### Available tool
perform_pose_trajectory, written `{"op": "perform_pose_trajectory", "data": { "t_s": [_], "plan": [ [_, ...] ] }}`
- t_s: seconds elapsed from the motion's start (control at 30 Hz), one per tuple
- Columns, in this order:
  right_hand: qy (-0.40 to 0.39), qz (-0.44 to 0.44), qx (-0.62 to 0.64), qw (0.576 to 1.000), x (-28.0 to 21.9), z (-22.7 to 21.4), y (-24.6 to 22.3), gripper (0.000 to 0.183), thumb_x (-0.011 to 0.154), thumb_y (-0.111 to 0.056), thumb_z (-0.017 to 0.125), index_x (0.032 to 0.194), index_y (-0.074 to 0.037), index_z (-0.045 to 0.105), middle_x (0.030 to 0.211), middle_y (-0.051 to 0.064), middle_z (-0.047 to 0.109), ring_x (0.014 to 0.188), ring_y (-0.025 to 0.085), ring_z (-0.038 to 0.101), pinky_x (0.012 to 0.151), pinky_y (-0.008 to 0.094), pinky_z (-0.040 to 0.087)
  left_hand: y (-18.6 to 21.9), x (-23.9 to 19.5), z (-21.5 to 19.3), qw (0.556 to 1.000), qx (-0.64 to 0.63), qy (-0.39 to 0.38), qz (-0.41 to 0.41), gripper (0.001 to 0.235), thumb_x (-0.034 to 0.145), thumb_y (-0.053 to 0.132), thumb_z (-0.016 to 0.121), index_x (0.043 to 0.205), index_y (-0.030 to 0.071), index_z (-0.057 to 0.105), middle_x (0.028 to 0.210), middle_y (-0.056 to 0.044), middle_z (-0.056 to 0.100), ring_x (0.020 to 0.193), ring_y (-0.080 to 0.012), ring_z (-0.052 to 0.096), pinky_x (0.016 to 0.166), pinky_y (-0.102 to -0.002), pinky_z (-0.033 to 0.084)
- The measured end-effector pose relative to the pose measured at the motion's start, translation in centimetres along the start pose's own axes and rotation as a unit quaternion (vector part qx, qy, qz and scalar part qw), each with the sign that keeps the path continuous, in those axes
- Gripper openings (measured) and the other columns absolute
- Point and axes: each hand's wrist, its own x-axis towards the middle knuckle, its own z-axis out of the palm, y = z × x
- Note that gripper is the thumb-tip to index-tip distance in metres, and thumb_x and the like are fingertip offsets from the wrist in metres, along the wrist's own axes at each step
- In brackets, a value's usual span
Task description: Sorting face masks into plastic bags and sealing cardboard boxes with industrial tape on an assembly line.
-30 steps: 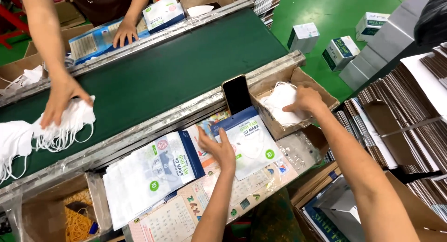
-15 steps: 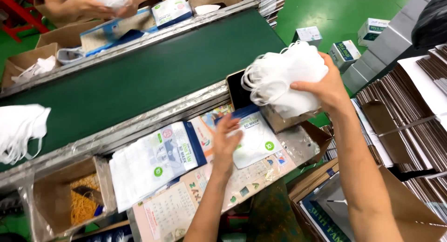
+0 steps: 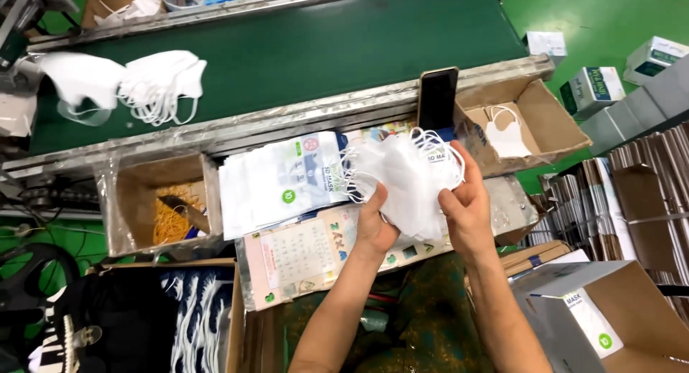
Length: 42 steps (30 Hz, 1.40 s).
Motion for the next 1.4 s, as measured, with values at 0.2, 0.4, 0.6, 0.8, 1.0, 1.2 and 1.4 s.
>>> {"op": "perform_pose_trajectory", "data": {
  "t_s": [0.2,0.4,0.6,0.8,1.0,1.2,1.4],
  "plan": [
    [0.042,0.005,-0.006,0.999,-1.3,1.7,0.4,0.08,0.096,-0.004,0.067,0.163,0.001,0.026,0.121,0.016,0.07,0.103,0.015,0.069,0.089,0.028,0.056,0.7,-0.2,-2.6,0.994,-0.084,-0.038,-0.052,0.074,0.087,0.031,0.083,0.148,0.006,0.049,0.142,-0.011,0.061,0.134,-0.0332,0.055,0.117,-0.051,0.042],
    [0.039,-0.021,-0.079,0.996,-1.9,1.6,-0.1,0.078,0.098,-0.002,0.065,0.165,-0.001,0.025,0.11,0.016,0.074,0.097,0.014,0.07,0.087,0.028,0.055,0.5,-0.1,-3.0,0.992,-0.1,-0.048,-0.059,0.073,0.087,0.031,0.083,0.148,0.007,0.05,0.142,-0.011,0.061,0.135,-0.033,0.054,0.118,-0.052,0.041],
    [0.043,0.009,-0.048,0.998,-1.6,1.0,-0.4,0.079,0.092,0.0,0.068,0.161,-0.001,0.028,0.115,0.018,0.073,0.104,0.018,0.071,0.09,0.031,0.056,0.0,-0.2,-2.3,0.992,-0.098,-0.053,-0.061,0.074,0.086,0.03,0.083,0.148,0.006,0.05,0.142,-0.013,0.061,0.135,-0.0341,0.054,0.118,-0.053,0.04],
    [0.047,0.039,0.025,0.998,-1.7,-0.3,-0.1,0.072,0.092,0.001,0.067,0.157,0.002,0.034,0.126,0.016,0.071,0.113,0.018,0.069,0.099,0.032,0.055,-0.4,0.2,-3.5,0.99,-0.107,-0.056,-0.073,0.072,0.087,0.028,0.084,0.148,0.007,0.051,0.143,-0.012,0.061,0.136,-0.0335,0.054,0.119,-0.053,0.04],
    [0.1,-0.025,-0.094,0.99,-2.3,0.5,0.3,0.074,0.094,0.002,0.064,0.159,0.0,0.027,0.117,0.018,0.073,0.103,0.017,0.072,0.088,0.029,0.057,-0.8,0.3,-4.4,0.99,-0.103,-0.054,-0.074,0.071,0.087,0.026,0.083,0.148,0.006,0.051,0.143,-0.012,0.061,0.136,-0.0333,0.054,0.12,-0.053,0.04],
    [0.178,-0.135,-0.179,0.958,-3.0,-1.4,1.9,0.072,0.096,0.008,0.066,0.154,-0.001,0.024,0.114,0.019,0.073,0.098,0.016,0.071,0.081,0.025,0.056,-0.5,1.1,-6.7,0.991,-0.107,-0.052,-0.063,0.068,0.089,0.026,0.081,0.147,0.006,0.051,0.144,-0.012,0.06,0.137,-0.0337,0.053,0.119,-0.054,0.038],
    [0.229,-0.256,-0.234,0.909,2.4,-8.3,0.3,0.063,0.103,0.011,0.066,0.15,-0.003,0.026,0.137,0.015,0.056,0.106,0.014,0.069,0.083,0.022,0.054,0.7,2.2,-6.0,0.997,-0.062,-0.006,-0.054,0.061,0.094,0.023,0.074,0.147,0.003,0.05,0.146,-0.014,0.058,0.137,-0.0345,0.052,0.117,-0.053,0.04]
  ]
}}
